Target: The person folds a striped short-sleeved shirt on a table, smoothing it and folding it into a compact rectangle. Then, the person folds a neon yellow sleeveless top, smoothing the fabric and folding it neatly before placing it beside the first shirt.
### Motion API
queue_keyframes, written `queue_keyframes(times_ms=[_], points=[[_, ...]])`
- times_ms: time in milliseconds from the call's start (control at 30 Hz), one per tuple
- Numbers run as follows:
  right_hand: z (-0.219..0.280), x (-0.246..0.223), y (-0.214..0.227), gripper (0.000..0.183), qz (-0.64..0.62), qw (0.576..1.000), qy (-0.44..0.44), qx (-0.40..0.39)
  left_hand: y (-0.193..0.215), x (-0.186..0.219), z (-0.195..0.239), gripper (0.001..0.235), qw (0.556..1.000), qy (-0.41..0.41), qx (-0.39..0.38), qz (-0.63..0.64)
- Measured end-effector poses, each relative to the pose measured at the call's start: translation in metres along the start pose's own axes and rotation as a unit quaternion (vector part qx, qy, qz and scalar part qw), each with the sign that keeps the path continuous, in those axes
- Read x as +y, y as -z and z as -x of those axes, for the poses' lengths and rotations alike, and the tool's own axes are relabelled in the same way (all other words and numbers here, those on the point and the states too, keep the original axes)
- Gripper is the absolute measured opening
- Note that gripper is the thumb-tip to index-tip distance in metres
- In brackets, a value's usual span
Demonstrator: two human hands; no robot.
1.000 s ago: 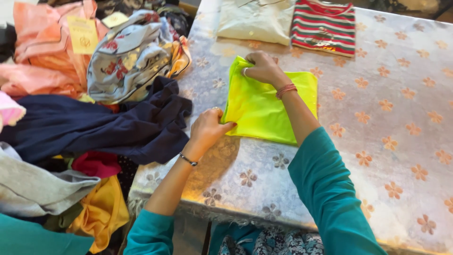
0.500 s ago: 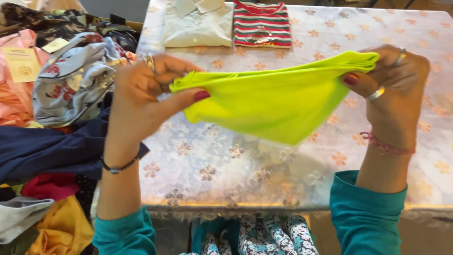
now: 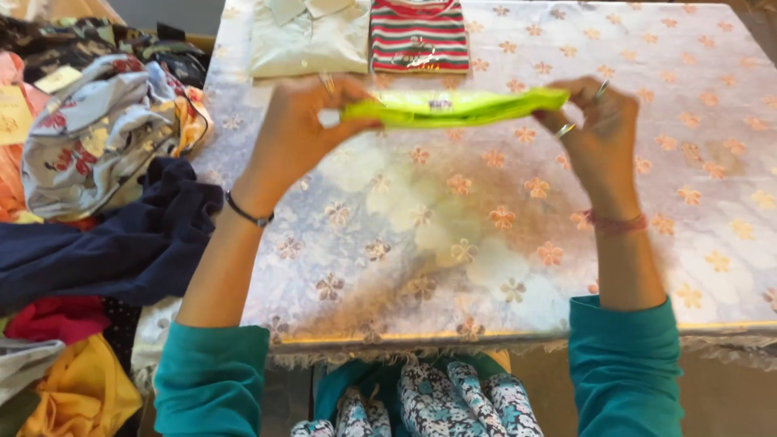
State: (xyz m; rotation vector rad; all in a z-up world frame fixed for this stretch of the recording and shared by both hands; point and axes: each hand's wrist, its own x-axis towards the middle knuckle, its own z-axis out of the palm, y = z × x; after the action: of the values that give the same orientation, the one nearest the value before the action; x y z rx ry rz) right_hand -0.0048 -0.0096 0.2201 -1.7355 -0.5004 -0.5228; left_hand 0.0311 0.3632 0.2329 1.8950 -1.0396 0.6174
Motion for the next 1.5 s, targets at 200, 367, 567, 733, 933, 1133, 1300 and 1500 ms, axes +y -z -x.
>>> queue_keyframes(times_ms=[200, 367, 567, 733, 933, 1133, 1300, 1500], points=[[0.116, 0.074, -0.029, 0.032, 0.268, 0.957, -0.043, -0.101, -0.074, -0.037, 0.149, 0.013, 0.911, 0.019, -0.22, -0.348], [0.132, 0.058, -0.042, 0.033, 0.358, 0.908, 0.068, -0.206, -0.069, -0.024, 0.179, 0.018, 0.954, 0.026, -0.228, -0.193], [0.069, 0.061, -0.03, 0.031, 0.293, 0.916, -0.002, -0.274, -0.062, -0.012, 0.097, 0.041, 0.972, 0.073, -0.171, -0.145], [-0.002, 0.121, -0.106, 0.041, 0.197, 0.973, -0.026, -0.119, -0.169, -0.117, 0.056, 0.046, 0.952, 0.129, -0.09, -0.261], [-0.002, 0.237, -0.159, 0.053, 0.454, 0.884, 0.002, -0.109, -0.213, -0.182, 0.048, 0.057, 0.905, 0.273, -0.104, -0.308], [0.016, 0.203, -0.158, 0.072, 0.433, 0.89, -0.086, -0.113, -0.21, -0.179, 0.068, 0.08, 0.906, 0.286, -0.093, -0.299], [0.007, 0.186, -0.152, 0.081, 0.485, 0.852, -0.134, -0.147, -0.198, -0.166, 0.058, 0.087, 0.88, 0.344, -0.091, -0.313], [0.006, 0.166, -0.148, 0.088, 0.474, 0.851, -0.167, -0.154, -0.187, -0.144, 0.051, 0.088, 0.87, 0.363, -0.084, -0.322]])
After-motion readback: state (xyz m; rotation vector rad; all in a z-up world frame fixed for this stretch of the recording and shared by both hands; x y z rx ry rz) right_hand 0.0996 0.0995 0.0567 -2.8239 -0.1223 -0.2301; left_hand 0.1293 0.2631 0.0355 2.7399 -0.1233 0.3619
